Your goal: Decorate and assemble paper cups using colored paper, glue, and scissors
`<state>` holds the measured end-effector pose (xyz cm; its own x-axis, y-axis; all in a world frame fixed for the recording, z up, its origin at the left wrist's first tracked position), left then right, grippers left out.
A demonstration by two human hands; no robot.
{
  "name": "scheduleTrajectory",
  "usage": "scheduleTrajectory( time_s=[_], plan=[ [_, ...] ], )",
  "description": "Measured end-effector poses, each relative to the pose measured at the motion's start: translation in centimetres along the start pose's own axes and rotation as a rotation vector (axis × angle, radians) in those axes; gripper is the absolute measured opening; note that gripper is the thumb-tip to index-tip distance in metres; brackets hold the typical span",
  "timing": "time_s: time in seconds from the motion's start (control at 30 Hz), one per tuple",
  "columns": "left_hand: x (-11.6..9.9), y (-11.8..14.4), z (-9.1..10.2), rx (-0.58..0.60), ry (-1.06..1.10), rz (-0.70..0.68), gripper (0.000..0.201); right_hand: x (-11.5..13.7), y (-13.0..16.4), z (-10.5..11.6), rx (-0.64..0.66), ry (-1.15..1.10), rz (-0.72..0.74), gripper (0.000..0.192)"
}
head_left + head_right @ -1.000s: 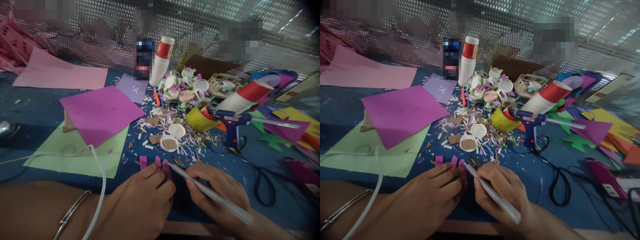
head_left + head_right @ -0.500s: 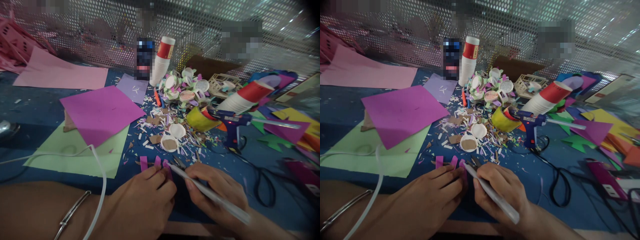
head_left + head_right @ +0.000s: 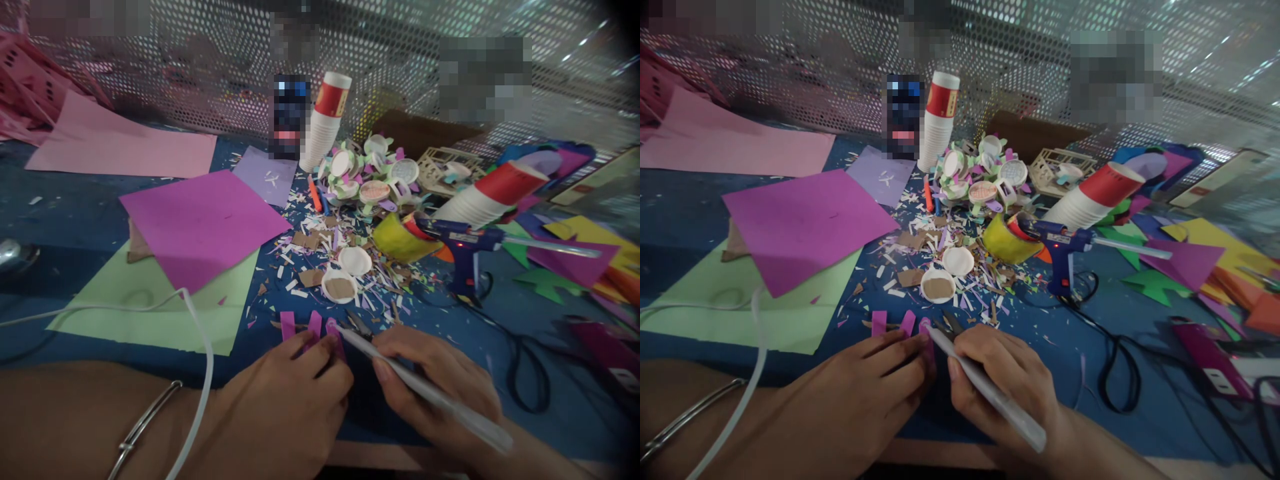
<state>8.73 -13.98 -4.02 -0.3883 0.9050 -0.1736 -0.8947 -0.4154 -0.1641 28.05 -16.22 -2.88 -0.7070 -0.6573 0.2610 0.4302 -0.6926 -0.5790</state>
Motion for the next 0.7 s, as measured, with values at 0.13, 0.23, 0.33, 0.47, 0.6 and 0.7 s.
scheduleTrajectory(
  time_s=[0.13, 0.23, 0.33, 0.47, 0.6, 0.7],
  plan=[
    [0.0, -0.1, 0.0, 0.105, 0.041, 0.027, 0.028, 0.0, 0.0, 0.2, 0.021, -0.001, -0.04, 0.014],
    [-0.1, 0.0, -0.1, 0.145, 0.061, 0.051, 0.028, 0.0, -0.1, 0.1, 0.01, -0.011, -0.044, 0.013],
    [-0.2, 0.1, -0.3, 0.059, 0.038, 0.044, 0.027, 0.1, -0.4, 0.0, 0.008, -0.004, -0.034, 0.011],
    [-0.1, 0.3, -0.4, -0.02, 0.047, 0.067, 0.024, 0.2, -0.8, -0.2, 0.014, -0.018, -0.047, 0.01],
    [-0.1, 0.3, -0.2, 0.019, 0.113, 0.078, 0.028, 0.2, -0.8, -0.7, 0.037, -0.045, -0.03, 0.011],
    [-0.1, 0.3, 0.0, 0.016, 0.138, 0.106, 0.031, 0.1, -0.8, -0.9, 0.033, -0.058, -0.014, 0.013]
  ],
)
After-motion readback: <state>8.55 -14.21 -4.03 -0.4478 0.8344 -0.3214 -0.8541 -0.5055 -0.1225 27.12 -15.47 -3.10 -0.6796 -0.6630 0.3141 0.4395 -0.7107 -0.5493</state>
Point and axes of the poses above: each hand's wrist, its own y-axis away from the middle knuckle, its own z-axis out of the back of the hand, x = y × z, the point moved 2 cm from there along -y, towards the middle knuckle, and after that the axes turned 7 degrees about z, right-handed, at the moved point
